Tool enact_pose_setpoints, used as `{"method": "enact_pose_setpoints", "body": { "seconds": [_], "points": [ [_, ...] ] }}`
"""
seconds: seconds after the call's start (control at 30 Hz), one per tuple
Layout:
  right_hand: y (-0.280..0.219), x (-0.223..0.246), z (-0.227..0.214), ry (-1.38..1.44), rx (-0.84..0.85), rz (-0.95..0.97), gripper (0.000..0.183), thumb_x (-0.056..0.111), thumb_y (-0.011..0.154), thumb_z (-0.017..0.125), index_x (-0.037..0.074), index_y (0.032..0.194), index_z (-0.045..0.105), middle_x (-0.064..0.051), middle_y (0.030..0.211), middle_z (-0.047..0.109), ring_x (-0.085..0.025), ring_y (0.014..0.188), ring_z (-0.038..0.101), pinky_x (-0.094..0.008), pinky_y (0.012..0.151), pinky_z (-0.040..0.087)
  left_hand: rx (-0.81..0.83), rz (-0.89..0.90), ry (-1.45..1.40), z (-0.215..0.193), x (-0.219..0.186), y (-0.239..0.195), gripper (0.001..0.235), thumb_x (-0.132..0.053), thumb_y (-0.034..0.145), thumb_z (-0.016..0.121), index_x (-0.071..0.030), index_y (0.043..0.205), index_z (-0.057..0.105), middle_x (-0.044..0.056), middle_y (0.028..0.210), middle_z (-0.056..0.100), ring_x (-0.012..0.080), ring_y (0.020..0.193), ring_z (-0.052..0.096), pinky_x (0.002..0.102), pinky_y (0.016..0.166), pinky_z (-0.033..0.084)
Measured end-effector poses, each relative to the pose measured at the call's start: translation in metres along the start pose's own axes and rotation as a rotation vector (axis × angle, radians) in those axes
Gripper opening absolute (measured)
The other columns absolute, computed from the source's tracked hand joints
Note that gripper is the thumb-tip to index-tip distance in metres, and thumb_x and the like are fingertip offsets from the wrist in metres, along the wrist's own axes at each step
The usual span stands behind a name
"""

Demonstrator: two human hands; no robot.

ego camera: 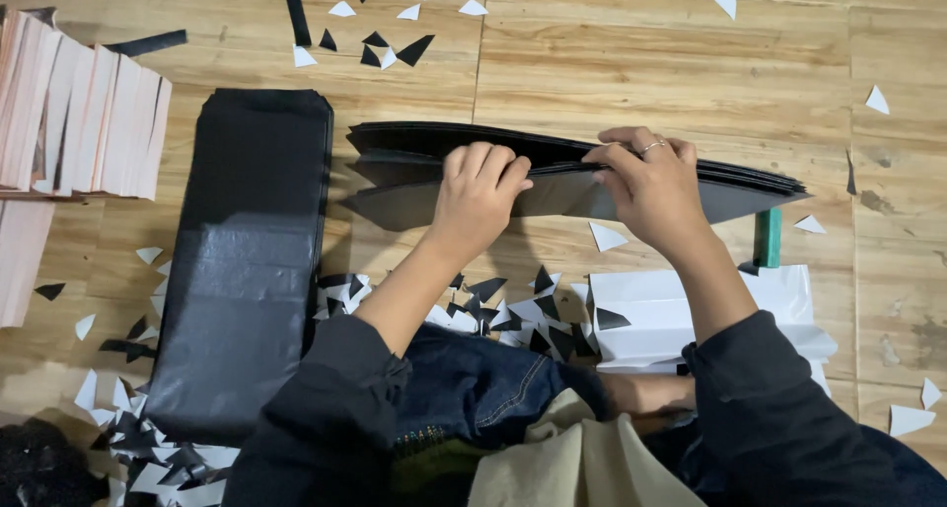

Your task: Assembling black folders by folding pre-cut sheets and smoothing creases with a tool

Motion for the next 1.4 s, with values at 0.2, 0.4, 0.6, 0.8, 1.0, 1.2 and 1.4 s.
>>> {"method": "enact_pose_setpoints", "body": {
  "seconds": [0.2, 0.4, 0.6, 0.8, 1.0, 1.2, 1.4],
  "points": [
    [0.016, 0.049, 0.008, -0.051, -0.122, -0.200, 0.013, 0.019, 0.088, 0.066, 0.023, 0.099, 0.063, 0.003, 0.111, 0.056, -0.021, 0.099, 0.057, -0.041, 0.089, 0.035, 0.048, -0.030, -0.181, 0.011, 0.008, -0.002, 0.020, -0.026, 0.092, 0.050, -0.010, 0.084, 0.057, -0.004, 0.071, 0.037, 0.0172, 0.061, 0.044, 0.028, 0.055, 0.041],
    [0.018, 0.055, 0.015, -0.109, -0.222, -0.258, 0.009, 0.020, 0.088, 0.067, 0.020, 0.095, 0.063, 0.004, 0.103, 0.056, -0.018, 0.089, 0.057, -0.034, 0.083, 0.036, -0.072, 0.021, -0.082, -0.027, 0.013, -0.001, 0.015, -0.024, 0.093, 0.054, -0.012, 0.089, 0.061, 0.001, 0.079, 0.049, 0.0208, 0.073, 0.054, 0.031, 0.063, 0.045],
    [0.019, 0.055, 0.012, -0.064, -0.257, -0.257, 0.011, 0.022, 0.086, 0.071, 0.018, 0.091, 0.062, 0.004, 0.101, 0.058, -0.018, 0.086, 0.058, -0.034, 0.081, 0.038, -0.096, -0.030, 0.028, -0.034, 0.058, -0.038, 0.018, -0.030, 0.092, 0.058, -0.014, 0.088, 0.064, 0.001, 0.079, 0.047, 0.0197, 0.070, 0.050, 0.030, 0.059, 0.043],
    [0.013, 0.053, 0.008, -0.042, -0.349, -0.260, 0.007, 0.019, 0.087, 0.071, 0.018, 0.085, 0.064, 0.005, 0.097, 0.060, -0.018, 0.085, 0.061, -0.032, 0.080, 0.041, -0.101, 0.002, 0.000, -0.044, 0.059, -0.028, 0.021, -0.029, 0.093, 0.056, -0.011, 0.084, 0.062, 0.002, 0.073, 0.045, 0.0191, 0.064, 0.047, 0.026, 0.058, 0.045],
    [0.005, 0.055, -0.001, 0.015, -0.454, -0.300, 0.006, 0.018, 0.085, 0.074, 0.018, 0.084, 0.068, 0.004, 0.094, 0.066, -0.018, 0.082, 0.065, -0.030, 0.077, 0.045, -0.099, 0.005, -0.067, -0.046, 0.063, -0.025, 0.017, -0.026, 0.089, 0.063, -0.011, 0.081, 0.059, 0.001, 0.074, 0.044, 0.0195, 0.063, 0.045, 0.029, 0.056, 0.044],
    [0.009, 0.056, -0.007, 0.138, -0.416, -0.240, 0.009, 0.011, 0.084, 0.075, 0.012, 0.090, 0.069, 0.000, 0.080, 0.066, -0.020, 0.072, 0.064, -0.030, 0.071, 0.048, -0.183, -0.020, -0.105, -0.051, 0.072, -0.025, 0.015, -0.026, 0.088, 0.067, -0.014, 0.079, 0.065, 0.000, 0.089, 0.060, 0.0238, 0.087, 0.054, 0.034, 0.075, 0.044],
    [0.010, 0.053, 0.003, -0.020, -0.343, -0.258, 0.020, 0.018, 0.085, 0.073, 0.011, 0.104, 0.069, 0.000, 0.076, 0.060, -0.018, 0.070, 0.062, -0.028, 0.069, 0.048, -0.022, -0.119, -0.246, -0.023, 0.091, -0.034, 0.013, -0.027, 0.090, 0.062, -0.016, 0.088, 0.067, -0.001, 0.082, 0.057, 0.0219, 0.073, 0.058, 0.032, 0.068, 0.047]
  ]
}}
Point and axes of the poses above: each hand's wrist, its own y-axis towards the middle knuckle, its own z-axis out of the palm, x = y × z, the point moved 9 cm from there along y, towards the middle knuckle
